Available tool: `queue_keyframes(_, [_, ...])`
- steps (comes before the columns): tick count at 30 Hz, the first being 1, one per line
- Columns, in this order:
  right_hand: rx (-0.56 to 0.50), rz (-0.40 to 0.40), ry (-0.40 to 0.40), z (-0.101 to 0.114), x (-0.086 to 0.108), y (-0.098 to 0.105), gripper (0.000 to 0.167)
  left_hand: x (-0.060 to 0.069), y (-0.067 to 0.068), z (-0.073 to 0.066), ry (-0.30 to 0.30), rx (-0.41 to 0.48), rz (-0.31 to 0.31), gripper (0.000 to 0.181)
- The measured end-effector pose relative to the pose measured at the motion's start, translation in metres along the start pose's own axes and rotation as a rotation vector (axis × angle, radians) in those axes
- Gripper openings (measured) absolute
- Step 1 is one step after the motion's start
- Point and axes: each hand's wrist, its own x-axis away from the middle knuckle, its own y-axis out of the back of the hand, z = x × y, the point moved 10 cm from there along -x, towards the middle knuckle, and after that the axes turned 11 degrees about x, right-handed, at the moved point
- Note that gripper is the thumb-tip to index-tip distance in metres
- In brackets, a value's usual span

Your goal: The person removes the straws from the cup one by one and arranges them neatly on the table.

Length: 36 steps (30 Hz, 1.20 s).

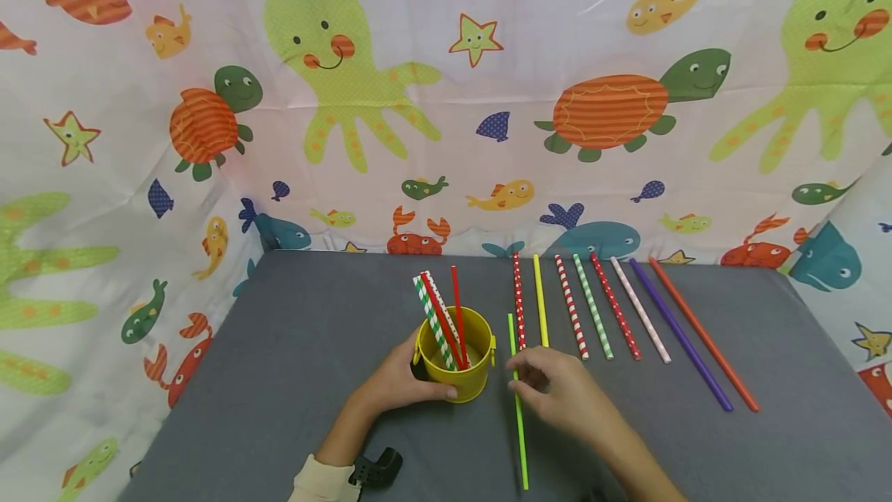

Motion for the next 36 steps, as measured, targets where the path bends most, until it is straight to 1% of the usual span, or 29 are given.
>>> queue_keyframes(5, [0.071, 0.055, -0.001, -0.009, 0.006, -0.014, 0.018, 0.0, 0.0, 0.0, -0.001, 0.001, 0.003, 0.102])
queue_keyframes(9, [0.112, 0.08, 0.018, -0.013, 0.011, -0.023, 0.018, 0.0, 0.001, 0.003, 0.014, 0.006, -0.002, 0.105])
queue_keyframes(11, [0.124, 0.102, 0.016, -0.015, 0.013, -0.027, 0.018, 0.0, 0.002, 0.004, 0.027, 0.007, -0.005, 0.107])
queue_keyframes(14, [0.141, 0.145, 0.006, -0.019, 0.015, -0.033, 0.019, -0.001, 0.001, 0.004, 0.031, 0.01, -0.004, 0.107])
queue_keyframes(18, [0.14, 0.191, -0.006, -0.023, 0.017, -0.04, 0.019, 0.0, 0.0, 0.001, 0.015, 0.018, 0.0, 0.107])
queue_keyframes(20, [0.139, 0.197, -0.007, -0.023, 0.017, -0.042, 0.02, 0.0, 0.0, 0.001, 0.011, 0.023, 0.002, 0.107])
queue_keyframes(26, [0.163, 0.179, -0.004, -0.025, 0.017, -0.044, 0.021, 0.0, 0.001, 0.001, 0.013, 0.024, -0.001, 0.108])
queue_keyframes(31, [0.166, 0.18, -0.005, -0.026, 0.016, -0.044, 0.021, 0.0, 0.001, 0.002, 0.018, 0.007, -0.002, 0.103])
queue_keyframes(36, [0.156, 0.184, -0.001, -0.026, 0.012, -0.037, 0.018, 0.0, 0.001, 0.004, 0.021, -0.009, -0.004, 0.101])
